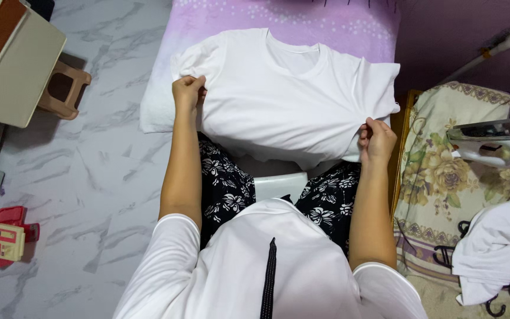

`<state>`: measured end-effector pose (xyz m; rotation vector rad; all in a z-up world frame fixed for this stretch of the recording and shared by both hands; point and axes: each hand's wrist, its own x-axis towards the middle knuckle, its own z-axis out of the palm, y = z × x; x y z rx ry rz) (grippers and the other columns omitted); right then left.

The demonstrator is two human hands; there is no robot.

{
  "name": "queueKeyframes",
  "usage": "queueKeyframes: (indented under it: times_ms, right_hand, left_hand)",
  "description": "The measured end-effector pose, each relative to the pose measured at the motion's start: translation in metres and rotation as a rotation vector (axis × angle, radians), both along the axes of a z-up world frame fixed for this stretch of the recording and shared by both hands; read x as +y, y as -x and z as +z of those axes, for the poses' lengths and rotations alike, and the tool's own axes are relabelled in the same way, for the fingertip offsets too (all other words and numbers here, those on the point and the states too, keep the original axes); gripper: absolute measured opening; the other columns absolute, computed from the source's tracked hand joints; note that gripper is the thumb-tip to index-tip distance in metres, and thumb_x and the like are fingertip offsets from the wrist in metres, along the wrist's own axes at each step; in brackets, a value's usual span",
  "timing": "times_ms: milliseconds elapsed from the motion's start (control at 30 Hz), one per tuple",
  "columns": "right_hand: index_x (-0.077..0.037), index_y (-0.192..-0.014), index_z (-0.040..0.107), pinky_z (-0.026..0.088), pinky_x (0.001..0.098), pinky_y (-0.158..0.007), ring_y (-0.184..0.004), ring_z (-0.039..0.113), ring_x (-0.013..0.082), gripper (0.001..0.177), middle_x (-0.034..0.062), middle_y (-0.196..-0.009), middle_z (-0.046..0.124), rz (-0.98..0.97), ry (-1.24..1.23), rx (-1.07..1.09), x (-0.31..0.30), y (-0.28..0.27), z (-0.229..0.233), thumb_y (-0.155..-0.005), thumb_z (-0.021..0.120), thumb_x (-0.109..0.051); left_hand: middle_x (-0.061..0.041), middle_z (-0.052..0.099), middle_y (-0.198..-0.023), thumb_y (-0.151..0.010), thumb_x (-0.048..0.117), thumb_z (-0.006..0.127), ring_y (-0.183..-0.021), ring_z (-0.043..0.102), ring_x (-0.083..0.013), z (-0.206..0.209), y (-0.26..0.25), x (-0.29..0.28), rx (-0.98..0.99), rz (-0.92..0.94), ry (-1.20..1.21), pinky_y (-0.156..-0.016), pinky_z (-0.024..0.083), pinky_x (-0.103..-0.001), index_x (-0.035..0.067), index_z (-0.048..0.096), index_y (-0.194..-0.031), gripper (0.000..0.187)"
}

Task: The person irons a white shirt on a bed, smoothing the fabric and using an iron to remove wrinkles. The person then places the shirt on a hanger and proceeds to iron a white t-shirt, smoothing and pressing it flat.

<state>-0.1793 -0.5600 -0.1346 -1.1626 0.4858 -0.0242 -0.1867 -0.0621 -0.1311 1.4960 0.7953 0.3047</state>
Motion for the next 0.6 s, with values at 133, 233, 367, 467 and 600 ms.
queueKeyframes:
  times_ms: [133, 233, 367, 467, 600]
  right_hand:
    - [-0.005, -0.080, 0.063, 0.036, 0.0197, -0.042, -0.051, 0.053, 0.0082, 0.017, 0.0056, -0.069, 0.065, 0.023, -0.011, -0.025, -0.004, 0.002, 0.013, -0.095, 0.069, 0.000]
    - [-0.005, -0.085, 0.065, 0.040, 0.0189, -0.044, -0.054, 0.056, 0.0079, 0.014, 0.0055, -0.074, 0.067, 0.008, 0.094, -0.074, -0.018, 0.004, 0.035, -0.098, 0.070, 0.000]
    - [-0.004, -0.097, 0.072, 0.050, 0.0202, -0.054, -0.068, 0.066, 0.0113, 0.009, 0.0069, -0.087, 0.073, -0.150, 0.082, -0.304, -0.058, 0.014, 0.073, -0.098, 0.071, 0.005]
    - [0.000, -0.100, 0.068, 0.057, 0.0318, -0.072, -0.085, 0.069, 0.0221, 0.008, 0.0128, -0.094, 0.071, -0.234, -0.191, -0.713, -0.086, 0.024, 0.092, -0.107, 0.068, 0.003]
    - [0.001, -0.113, 0.062, 0.051, 0.0349, -0.094, -0.096, 0.061, 0.0210, 0.007, 0.0131, -0.106, 0.063, 0.081, -0.032, -0.871, -0.091, 0.039, 0.107, -0.120, 0.059, 0.002]
  left_hand:
    - [-0.006, 0.070, -0.069, -0.090, 0.009, 0.076, -0.059, 0.066, -0.0130, 0.037, 0.022, -0.004, -0.150, -0.055, -0.067, -0.056, 0.053, -0.026, 0.002, 0.071, -0.078, 0.015]
    - [-0.007, 0.071, -0.074, -0.093, 0.009, 0.075, -0.063, 0.068, -0.0125, 0.071, 0.042, -0.003, -0.254, -0.119, -0.181, -0.062, 0.057, -0.026, 0.000, 0.070, -0.084, 0.013]
    - [-0.008, 0.072, -0.084, -0.099, 0.004, 0.069, -0.075, 0.070, -0.0142, 0.126, 0.084, -0.015, -0.537, -0.225, -0.242, -0.072, 0.059, -0.029, -0.003, 0.068, -0.094, 0.008]
    - [-0.008, 0.070, -0.092, -0.104, 0.001, 0.065, -0.083, 0.068, -0.0150, 0.157, 0.120, -0.044, -0.693, -0.248, -0.342, -0.077, 0.059, -0.030, -0.005, 0.066, -0.105, 0.006]
    - [-0.008, 0.069, -0.107, -0.107, 0.003, 0.060, -0.091, 0.067, -0.0135, 0.184, 0.147, -0.064, -0.793, -0.108, -0.521, -0.077, 0.057, -0.029, -0.005, 0.060, -0.125, 0.019]
